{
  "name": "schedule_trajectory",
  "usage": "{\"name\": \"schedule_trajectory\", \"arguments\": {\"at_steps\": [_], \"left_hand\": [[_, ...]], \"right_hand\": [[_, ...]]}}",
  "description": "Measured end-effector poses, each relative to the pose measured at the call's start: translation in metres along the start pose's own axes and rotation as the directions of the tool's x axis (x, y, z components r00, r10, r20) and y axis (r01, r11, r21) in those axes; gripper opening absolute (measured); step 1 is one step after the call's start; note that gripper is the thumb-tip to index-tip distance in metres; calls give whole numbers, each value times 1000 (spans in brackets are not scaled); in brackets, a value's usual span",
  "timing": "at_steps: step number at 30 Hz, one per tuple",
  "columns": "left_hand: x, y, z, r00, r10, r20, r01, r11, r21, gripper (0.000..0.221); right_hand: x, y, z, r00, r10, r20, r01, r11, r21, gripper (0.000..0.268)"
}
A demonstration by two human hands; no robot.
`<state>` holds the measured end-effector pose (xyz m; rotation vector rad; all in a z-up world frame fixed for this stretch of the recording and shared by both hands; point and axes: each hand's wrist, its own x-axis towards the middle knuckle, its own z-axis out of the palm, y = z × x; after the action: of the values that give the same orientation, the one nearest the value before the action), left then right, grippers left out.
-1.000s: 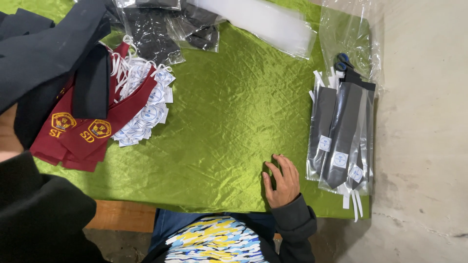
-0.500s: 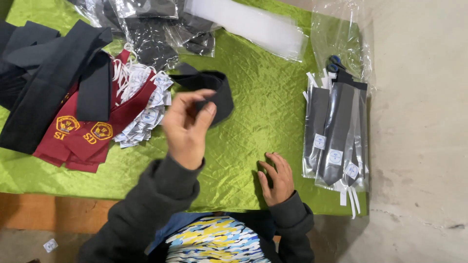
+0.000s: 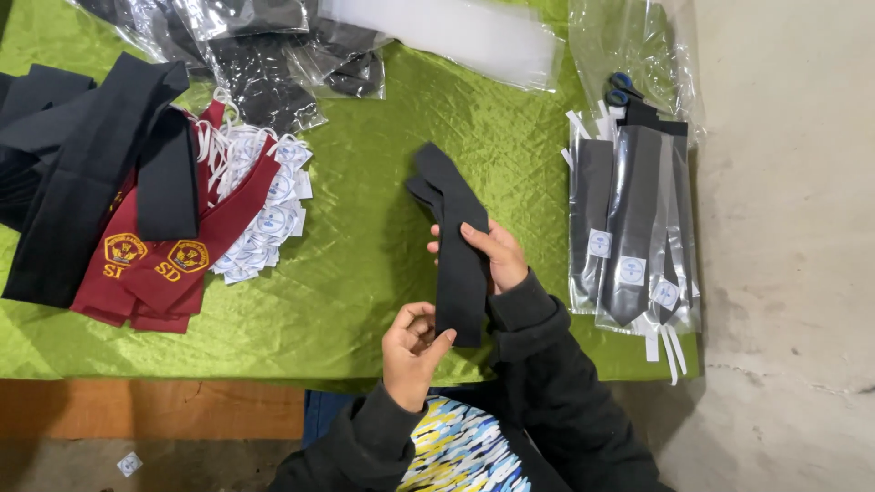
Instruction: Folding black ties and placing them into individual plastic sleeves for packaging.
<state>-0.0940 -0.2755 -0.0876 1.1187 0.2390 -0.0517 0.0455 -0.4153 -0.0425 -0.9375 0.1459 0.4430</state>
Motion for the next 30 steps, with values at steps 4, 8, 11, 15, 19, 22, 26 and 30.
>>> {"name": "schedule_trajectory", "arguments": {"at_steps": [4, 8, 11, 15, 19, 22, 26, 30], "left_hand": [[28, 13, -19, 973, -90, 214, 50, 982, 183, 53], [99, 63, -25, 972, -29, 232, -67, 914, 399, 55], [175, 49, -28, 984, 32, 177, -83, 954, 288, 49], [296, -54, -65, 968, 19, 251, -77, 972, 223, 34], [249, 29, -13, 942, 117, 314, -165, 977, 131, 29], [233, 59, -6, 913, 191, 360, -245, 963, 110, 27], [238, 40, -13, 905, 184, 384, -231, 970, 79, 26], [242, 26, -18, 926, 173, 336, -148, 984, -98, 26]], "right_hand": [[14, -17, 41, 955, -282, -85, 274, 957, -97, 24], [47, -7, 13, 919, -394, 7, 378, 877, -296, 28], [80, 11, -27, 931, -360, 62, 359, 873, -331, 26], [92, 30, -40, 930, -358, 82, 362, 851, -381, 25], [96, 27, -48, 948, -294, 123, 312, 776, -548, 18], [84, 16, -29, 907, -309, 285, 420, 660, -622, 27], [76, 11, -17, 881, -329, 340, 473, 586, -658, 29], [94, 39, -69, 878, -403, 257, 468, 611, -639, 25]]}}
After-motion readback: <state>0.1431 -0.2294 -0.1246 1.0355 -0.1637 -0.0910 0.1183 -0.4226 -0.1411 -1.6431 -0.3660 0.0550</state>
